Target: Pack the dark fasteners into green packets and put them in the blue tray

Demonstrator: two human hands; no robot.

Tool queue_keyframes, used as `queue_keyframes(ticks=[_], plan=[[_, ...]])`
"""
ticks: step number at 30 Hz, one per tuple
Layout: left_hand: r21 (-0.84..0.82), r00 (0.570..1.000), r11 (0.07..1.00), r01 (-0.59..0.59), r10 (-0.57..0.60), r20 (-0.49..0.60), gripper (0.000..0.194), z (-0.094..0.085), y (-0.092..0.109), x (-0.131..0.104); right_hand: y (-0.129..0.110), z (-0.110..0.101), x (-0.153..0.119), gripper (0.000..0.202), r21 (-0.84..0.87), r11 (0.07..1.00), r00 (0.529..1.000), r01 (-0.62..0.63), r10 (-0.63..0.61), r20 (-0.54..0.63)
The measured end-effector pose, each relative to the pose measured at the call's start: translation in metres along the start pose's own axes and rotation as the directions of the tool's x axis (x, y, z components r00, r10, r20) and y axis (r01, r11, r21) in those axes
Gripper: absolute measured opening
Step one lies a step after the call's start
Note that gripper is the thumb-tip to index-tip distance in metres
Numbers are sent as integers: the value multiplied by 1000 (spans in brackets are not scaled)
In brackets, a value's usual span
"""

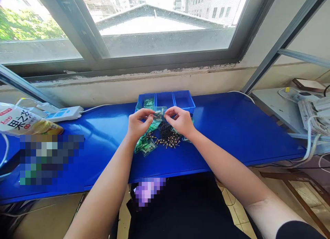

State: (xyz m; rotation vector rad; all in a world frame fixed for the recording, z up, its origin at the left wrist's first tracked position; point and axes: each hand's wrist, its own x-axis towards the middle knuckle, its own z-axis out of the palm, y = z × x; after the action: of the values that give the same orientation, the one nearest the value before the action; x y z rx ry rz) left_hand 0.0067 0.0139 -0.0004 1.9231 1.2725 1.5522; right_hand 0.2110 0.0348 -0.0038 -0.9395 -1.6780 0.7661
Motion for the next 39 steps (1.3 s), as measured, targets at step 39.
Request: queue_keyframes(ticks=[39], plan=[[-17,999,999,38,-38,-6,18,-3,2,0,5,-4,4,37,167,975,989,-145,144,17]])
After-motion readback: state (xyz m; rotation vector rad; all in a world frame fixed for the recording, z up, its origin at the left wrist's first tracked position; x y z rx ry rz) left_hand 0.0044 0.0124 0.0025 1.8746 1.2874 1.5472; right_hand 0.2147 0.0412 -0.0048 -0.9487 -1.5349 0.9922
